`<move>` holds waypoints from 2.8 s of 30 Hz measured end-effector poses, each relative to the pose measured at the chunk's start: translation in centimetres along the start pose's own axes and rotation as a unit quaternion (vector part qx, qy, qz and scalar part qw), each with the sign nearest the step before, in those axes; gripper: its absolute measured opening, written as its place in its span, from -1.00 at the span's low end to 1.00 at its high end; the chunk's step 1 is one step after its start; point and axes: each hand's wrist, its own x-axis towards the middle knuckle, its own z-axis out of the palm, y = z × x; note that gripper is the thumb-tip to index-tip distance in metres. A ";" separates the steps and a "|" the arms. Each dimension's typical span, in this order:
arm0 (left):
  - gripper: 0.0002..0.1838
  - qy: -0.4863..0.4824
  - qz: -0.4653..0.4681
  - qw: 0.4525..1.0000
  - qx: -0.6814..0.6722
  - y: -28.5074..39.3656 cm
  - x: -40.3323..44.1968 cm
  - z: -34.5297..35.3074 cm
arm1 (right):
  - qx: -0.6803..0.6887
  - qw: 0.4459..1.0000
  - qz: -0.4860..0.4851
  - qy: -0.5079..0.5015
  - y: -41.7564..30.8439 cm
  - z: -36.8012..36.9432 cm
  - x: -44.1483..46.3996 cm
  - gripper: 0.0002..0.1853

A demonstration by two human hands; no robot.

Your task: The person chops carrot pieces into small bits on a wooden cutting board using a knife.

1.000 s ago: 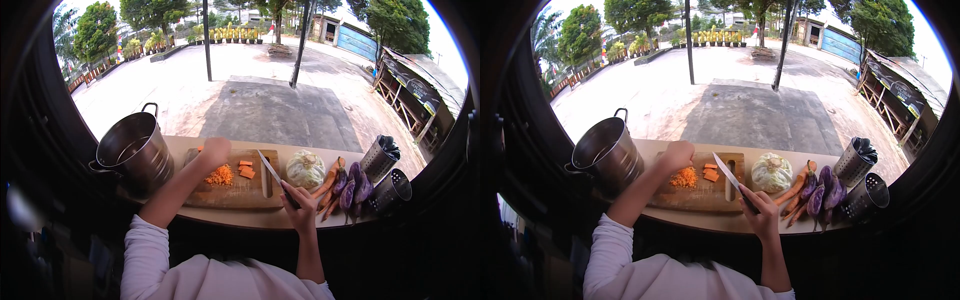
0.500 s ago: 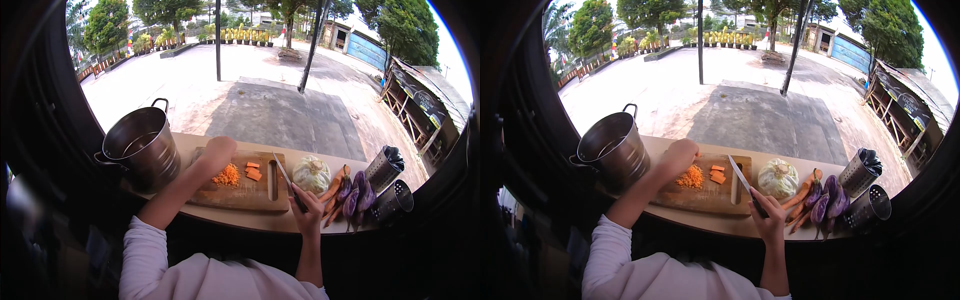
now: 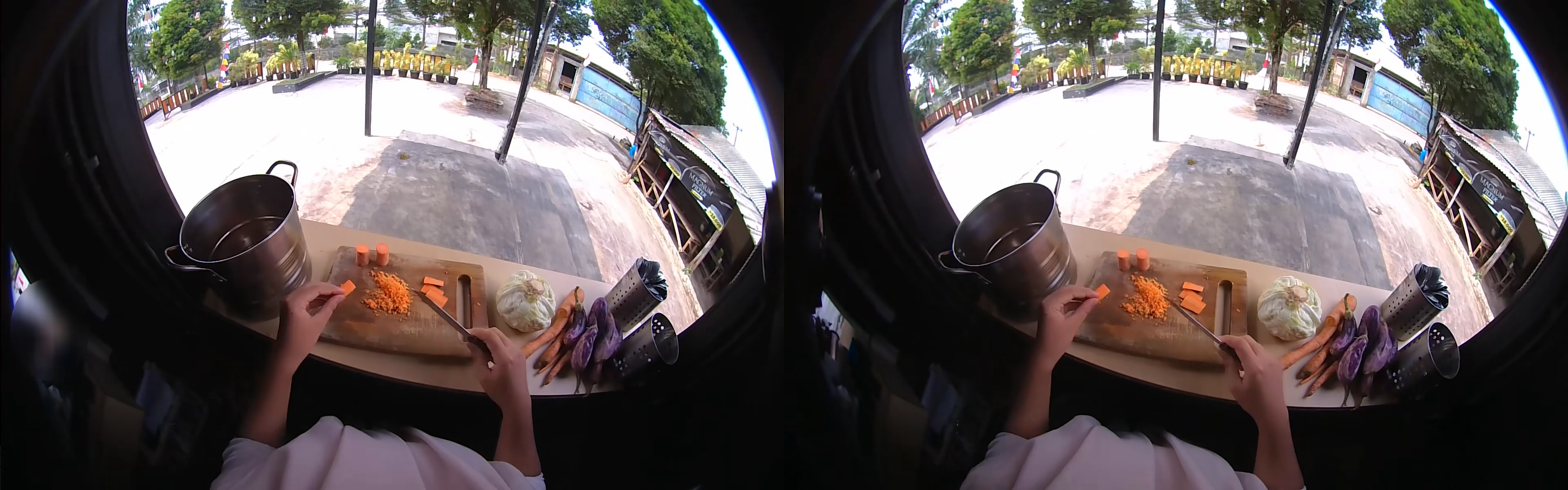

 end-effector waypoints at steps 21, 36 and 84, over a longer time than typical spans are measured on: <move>-0.81 0.122 0.045 0.991 -0.014 -4.8 -3.0 -0.4 | -0.153 0.970 -0.136 -0.129 -6.3 8.3 4.3 -0.48; -0.84 0.115 0.005 0.993 0.035 -3.9 -2.8 -0.4 | -0.166 0.986 -0.024 0.008 -5.7 9.2 4.4 -0.60; -0.61 -0.101 0.199 0.947 0.233 -2.4 -2.3 -2.1 | -0.091 0.957 0.108 -0.253 -11.7 7.5 3.0 -0.34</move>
